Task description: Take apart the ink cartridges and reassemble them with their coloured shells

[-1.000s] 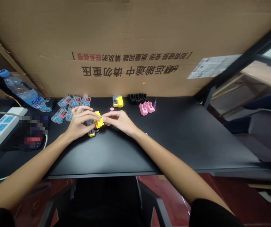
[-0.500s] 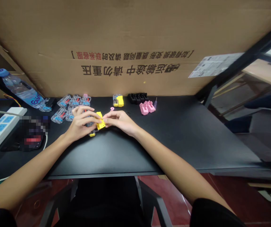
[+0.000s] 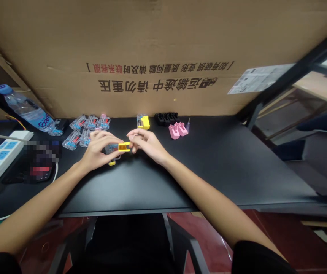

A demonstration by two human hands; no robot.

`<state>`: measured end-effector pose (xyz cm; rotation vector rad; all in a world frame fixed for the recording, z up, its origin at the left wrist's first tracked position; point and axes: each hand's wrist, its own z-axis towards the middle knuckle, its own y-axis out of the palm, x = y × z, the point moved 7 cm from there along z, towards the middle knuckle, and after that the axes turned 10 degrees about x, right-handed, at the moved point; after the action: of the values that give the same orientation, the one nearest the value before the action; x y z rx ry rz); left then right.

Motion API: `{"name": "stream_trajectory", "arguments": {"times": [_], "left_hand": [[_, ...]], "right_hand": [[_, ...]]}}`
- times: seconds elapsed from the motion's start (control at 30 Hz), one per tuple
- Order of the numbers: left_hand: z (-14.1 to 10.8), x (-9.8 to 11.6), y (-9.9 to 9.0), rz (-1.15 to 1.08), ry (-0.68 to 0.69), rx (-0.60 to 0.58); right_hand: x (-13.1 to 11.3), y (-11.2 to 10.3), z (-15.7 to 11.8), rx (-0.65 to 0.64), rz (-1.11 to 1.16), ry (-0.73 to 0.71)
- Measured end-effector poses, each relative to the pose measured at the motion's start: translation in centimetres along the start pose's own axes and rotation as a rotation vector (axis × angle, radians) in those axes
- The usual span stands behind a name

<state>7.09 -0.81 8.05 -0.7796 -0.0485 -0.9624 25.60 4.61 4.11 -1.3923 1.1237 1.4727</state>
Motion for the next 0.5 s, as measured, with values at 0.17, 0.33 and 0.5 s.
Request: {"name": "stream_trajectory", "arguments": {"times": [0.17,0.33,0.5], "left_hand": [[-0.4,-0.8,0.3,-0.188,-0.134,0.056],[-0.1,-1.3,-0.1,-0.158,-0.144,0.016],[0.6,-1.5,-0.7,0.067,-0.032,-0.106]], "right_hand": [[-2.2,0.3,-0.7,-0.047,-0.209,-0.281],[-2.1,0.9,-1.3,-0.037,-0.376,-0.383],[-2.3,-0.9,-0.5,0.095,-0.466,-0.375]]}}
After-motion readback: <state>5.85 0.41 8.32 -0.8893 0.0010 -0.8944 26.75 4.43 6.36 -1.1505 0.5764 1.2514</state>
